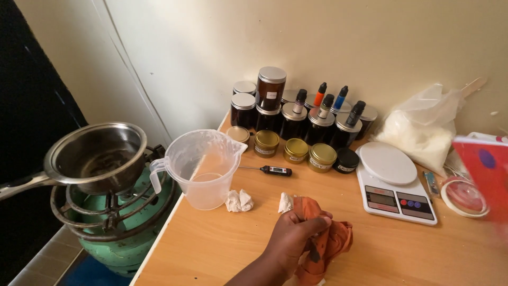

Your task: Cleaning a workspace by wiping the table surface with a cloth and moving supplies like jars and a scale.

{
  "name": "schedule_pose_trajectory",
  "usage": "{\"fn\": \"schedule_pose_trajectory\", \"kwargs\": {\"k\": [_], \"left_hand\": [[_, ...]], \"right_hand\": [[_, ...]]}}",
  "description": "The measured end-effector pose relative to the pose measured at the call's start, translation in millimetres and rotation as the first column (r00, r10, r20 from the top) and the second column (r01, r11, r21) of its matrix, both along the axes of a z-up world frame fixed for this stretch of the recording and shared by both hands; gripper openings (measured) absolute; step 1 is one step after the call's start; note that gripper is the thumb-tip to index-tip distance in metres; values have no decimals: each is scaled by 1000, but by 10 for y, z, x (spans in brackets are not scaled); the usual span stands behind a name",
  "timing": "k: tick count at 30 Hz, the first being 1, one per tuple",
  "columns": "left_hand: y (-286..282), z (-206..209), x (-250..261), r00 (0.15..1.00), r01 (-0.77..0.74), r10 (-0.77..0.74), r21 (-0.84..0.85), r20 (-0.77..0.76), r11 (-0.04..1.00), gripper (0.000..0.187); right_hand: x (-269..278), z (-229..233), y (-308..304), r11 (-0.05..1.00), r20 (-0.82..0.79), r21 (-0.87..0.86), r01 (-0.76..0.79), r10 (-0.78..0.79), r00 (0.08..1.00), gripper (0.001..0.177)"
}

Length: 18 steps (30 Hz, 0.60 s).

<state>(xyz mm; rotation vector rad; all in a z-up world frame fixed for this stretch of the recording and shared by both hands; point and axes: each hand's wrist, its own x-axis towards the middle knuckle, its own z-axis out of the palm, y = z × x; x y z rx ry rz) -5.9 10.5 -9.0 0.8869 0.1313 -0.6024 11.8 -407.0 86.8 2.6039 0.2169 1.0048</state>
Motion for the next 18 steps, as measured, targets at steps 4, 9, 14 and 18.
{"fn": "schedule_pose_trajectory", "kwargs": {"k": [4,9,14,18], "left_hand": [[22,-11,18,999,18,-19,43,42,999,25],[4,-77,85,1000,-29,29,21,-2,999,24],[1,-46,132,986,-135,120,-125,-119,983,17],[-46,-201,175,997,-49,24,-342,-79,939,24]], "right_hand": [[421,-442,60,997,132,-16,-74,75,988,21],[1036,-1273,182,976,-116,43,-215,218,969,33],[630,-966,1082,874,-172,478,-86,189,967,43],[36,-1002,1747,309,-87,947,-86,506,858,66]]}}
